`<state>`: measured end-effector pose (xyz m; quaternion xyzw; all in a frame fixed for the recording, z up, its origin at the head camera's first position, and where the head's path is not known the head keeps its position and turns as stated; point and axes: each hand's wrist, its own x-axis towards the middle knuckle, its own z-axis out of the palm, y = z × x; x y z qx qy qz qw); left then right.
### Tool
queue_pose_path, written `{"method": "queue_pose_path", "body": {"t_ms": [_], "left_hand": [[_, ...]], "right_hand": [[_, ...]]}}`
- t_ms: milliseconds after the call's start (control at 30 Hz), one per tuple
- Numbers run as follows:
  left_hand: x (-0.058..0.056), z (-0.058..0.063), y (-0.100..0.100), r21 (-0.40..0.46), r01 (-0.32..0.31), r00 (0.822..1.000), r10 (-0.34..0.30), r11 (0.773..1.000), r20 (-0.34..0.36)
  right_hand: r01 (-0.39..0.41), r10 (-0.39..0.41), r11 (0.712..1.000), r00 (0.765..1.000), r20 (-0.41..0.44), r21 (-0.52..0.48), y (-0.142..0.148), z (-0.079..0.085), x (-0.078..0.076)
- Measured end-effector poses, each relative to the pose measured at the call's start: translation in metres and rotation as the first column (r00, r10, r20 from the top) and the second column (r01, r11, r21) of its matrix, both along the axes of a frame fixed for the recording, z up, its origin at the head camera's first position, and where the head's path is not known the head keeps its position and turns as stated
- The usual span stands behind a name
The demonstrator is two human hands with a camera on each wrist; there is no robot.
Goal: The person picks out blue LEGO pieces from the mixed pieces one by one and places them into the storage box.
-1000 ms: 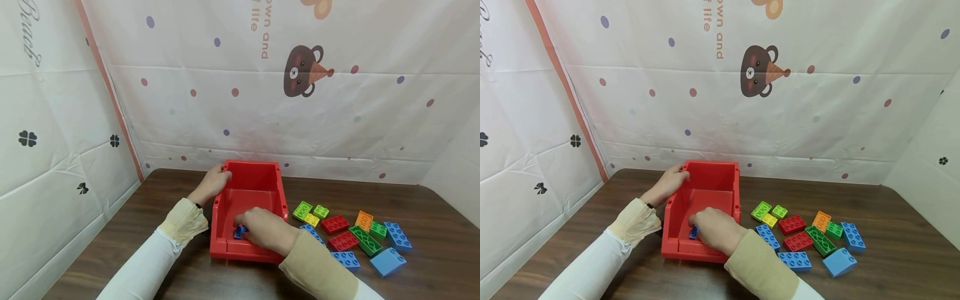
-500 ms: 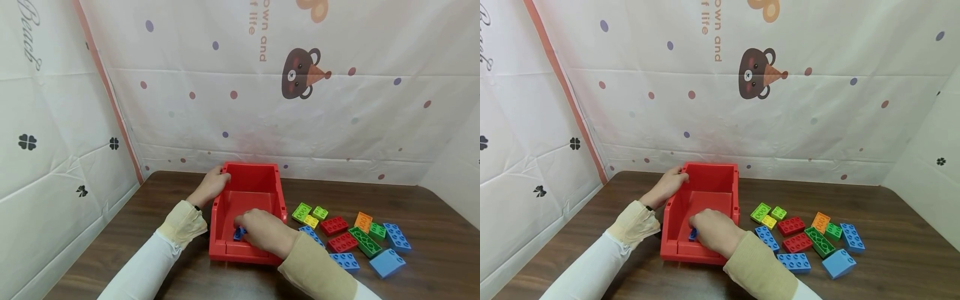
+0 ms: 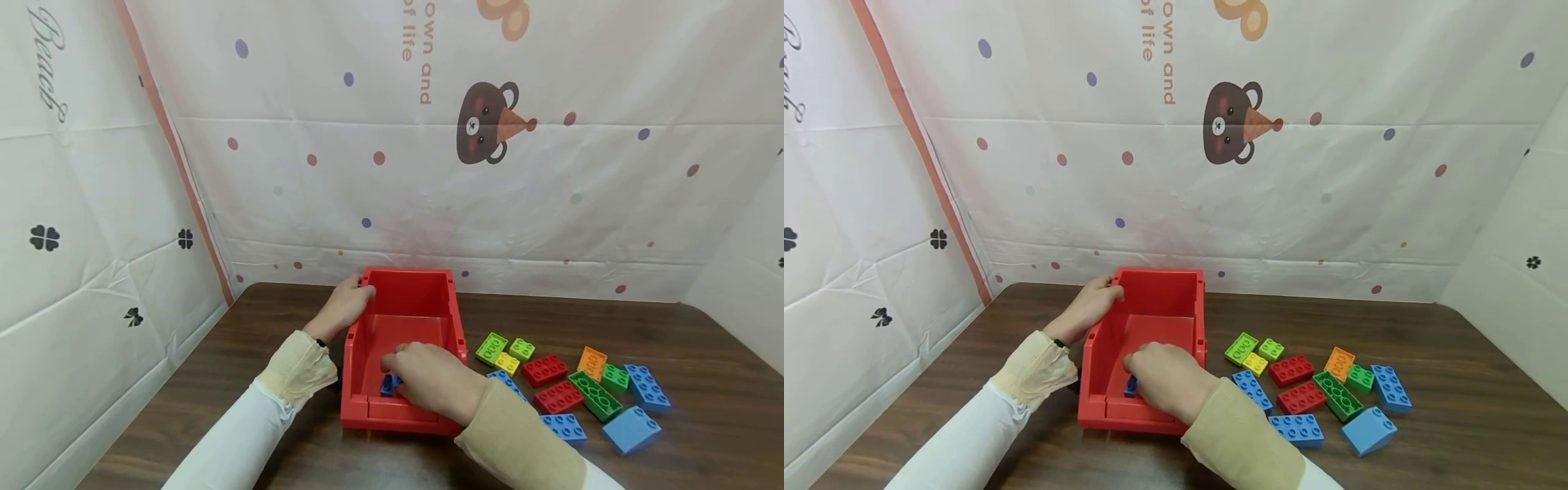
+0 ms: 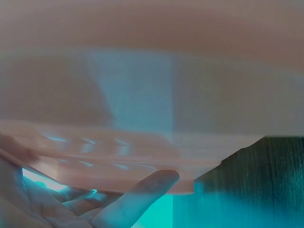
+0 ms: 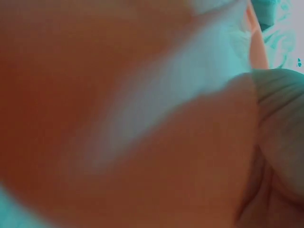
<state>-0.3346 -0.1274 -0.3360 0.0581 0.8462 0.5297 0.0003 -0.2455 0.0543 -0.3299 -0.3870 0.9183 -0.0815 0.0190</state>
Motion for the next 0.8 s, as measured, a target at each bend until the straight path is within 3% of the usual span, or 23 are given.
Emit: {"method": "queue_pose_path", "body": {"t_ms": [333, 800], "left_hand": [[0.0, -0.001, 0.0, 0.009, -0.007, 1.0, 0.007, 1.0, 0.0], [-0.001, -0.002, -0.002, -0.007, -0.002, 1.0, 0.002, 1.0, 0.006]], "right_hand": [[0.019, -0.019, 1.0, 0.999, -0.033, 0.015, 0.003, 0.013, 0.006], [0.075, -0.08, 0.996, 0.991, -0.106, -0.055, 0.017, 0.037, 0.012]]}}
